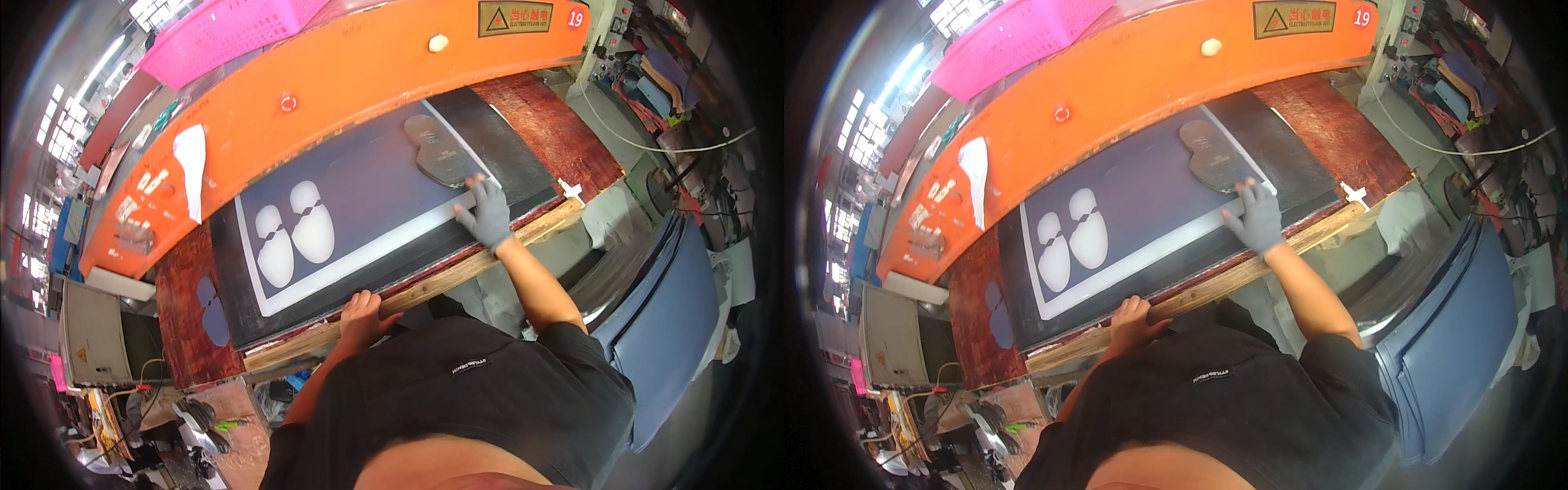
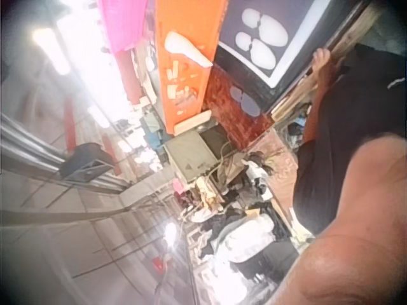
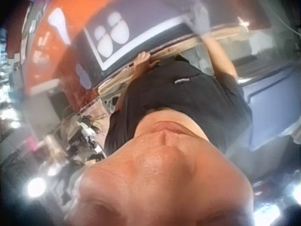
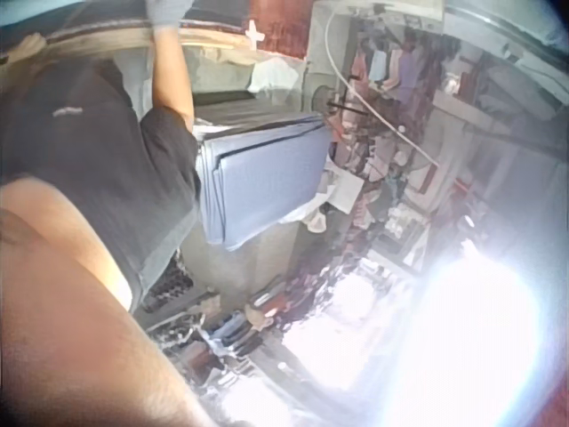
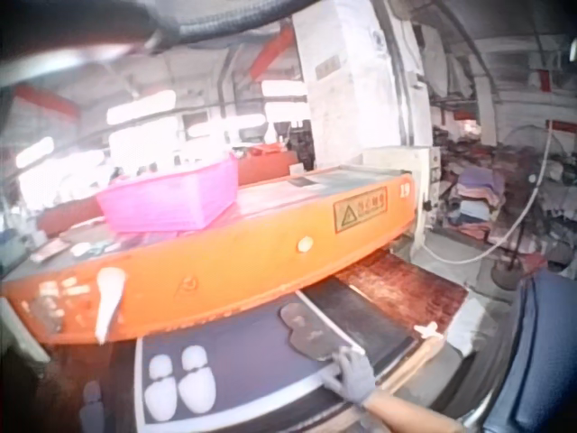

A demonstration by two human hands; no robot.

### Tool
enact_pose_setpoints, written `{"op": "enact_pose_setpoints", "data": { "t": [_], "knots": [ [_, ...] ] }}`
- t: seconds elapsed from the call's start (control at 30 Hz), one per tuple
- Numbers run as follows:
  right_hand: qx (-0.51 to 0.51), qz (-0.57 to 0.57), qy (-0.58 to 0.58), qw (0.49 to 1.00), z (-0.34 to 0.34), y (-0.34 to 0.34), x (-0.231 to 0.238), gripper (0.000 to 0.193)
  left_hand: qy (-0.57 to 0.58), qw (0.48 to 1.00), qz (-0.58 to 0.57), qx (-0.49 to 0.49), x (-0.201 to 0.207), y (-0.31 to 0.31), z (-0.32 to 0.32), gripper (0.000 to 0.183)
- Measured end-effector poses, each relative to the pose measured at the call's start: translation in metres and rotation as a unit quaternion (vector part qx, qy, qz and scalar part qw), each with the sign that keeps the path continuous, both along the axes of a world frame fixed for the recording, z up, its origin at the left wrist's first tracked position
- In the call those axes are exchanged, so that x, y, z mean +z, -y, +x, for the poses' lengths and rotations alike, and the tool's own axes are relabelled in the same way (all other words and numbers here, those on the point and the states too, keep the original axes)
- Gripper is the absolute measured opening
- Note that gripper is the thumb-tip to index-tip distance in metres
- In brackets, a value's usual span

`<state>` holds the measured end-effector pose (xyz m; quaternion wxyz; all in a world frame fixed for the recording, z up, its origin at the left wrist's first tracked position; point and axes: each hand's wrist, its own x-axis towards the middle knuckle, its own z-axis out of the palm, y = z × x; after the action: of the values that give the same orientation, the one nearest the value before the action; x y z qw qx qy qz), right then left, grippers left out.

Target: The person places a large sheet of blue material onto a cutting machine, aligns it, and uses a foot-shaped template to cut out multiple identical shapes. The person repeatedly positions the template, operates the machine, and removes the cut pieces.

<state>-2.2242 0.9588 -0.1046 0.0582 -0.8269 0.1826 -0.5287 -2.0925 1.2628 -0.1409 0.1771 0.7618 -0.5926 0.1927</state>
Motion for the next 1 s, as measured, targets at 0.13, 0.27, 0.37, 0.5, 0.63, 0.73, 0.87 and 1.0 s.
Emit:
{"op": "enact_pose_setpoints", "data": {
  "t": [0.13, 0.27, 0.37, 0.5, 0.63, 0.73, 0.87, 1.0],
  "knots": [
    [-0.064, 0.046, -0.128, 0.989, 0.021, 0.010, 0.023, 0.071, -0.118, 0.993, -0.015, -0.013, -0.009, -0.030, -0.041, 0.041],
    [-0.103, 0.152, -0.324, 0.928, 0.013, -0.004, 0.043, 0.086, -0.178, 0.981, -0.072, -0.031, 0.002, -0.044, -0.046, 0.033],
    [-0.104, 0.165, -0.348, 0.917, -0.009, -0.021, 0.046, 0.087, -0.051, 0.995, -0.078, 0.032, 0.003, -0.044, -0.044, 0.059],
    [-0.069, 0.143, -0.303, 0.940, -0.036, -0.017, 0.025, 0.083, -0.080, 0.987, 0.081, 0.110, -0.014, -0.051, -0.061, 0.078],
    [0.268, 0.480, -0.025, 0.835, -0.070, 0.027, 0.014, 0.071, -0.094, 0.980, 0.115, 0.134, -0.029, -0.065, -0.083, 0.081],
    [0.219, 0.495, 0.010, 0.841, -0.100, 0.055, 0.018, 0.070, -0.052, 0.986, 0.061, 0.150, -0.032, -0.068, -0.100, 0.078],
    [-0.084, 0.249, -0.188, 0.946, -0.144, 0.071, 0.007, 0.073, -0.063, 0.989, -0.037, 0.129, -0.020, -0.072, -0.117, 0.059],
    [-0.224, 0.075, -0.273, 0.932, -0.161, 0.058, -0.015, 0.061, -0.167, 0.969, -0.039, 0.178, 0.004, -0.063, -0.106, 0.057]
  ]
}}
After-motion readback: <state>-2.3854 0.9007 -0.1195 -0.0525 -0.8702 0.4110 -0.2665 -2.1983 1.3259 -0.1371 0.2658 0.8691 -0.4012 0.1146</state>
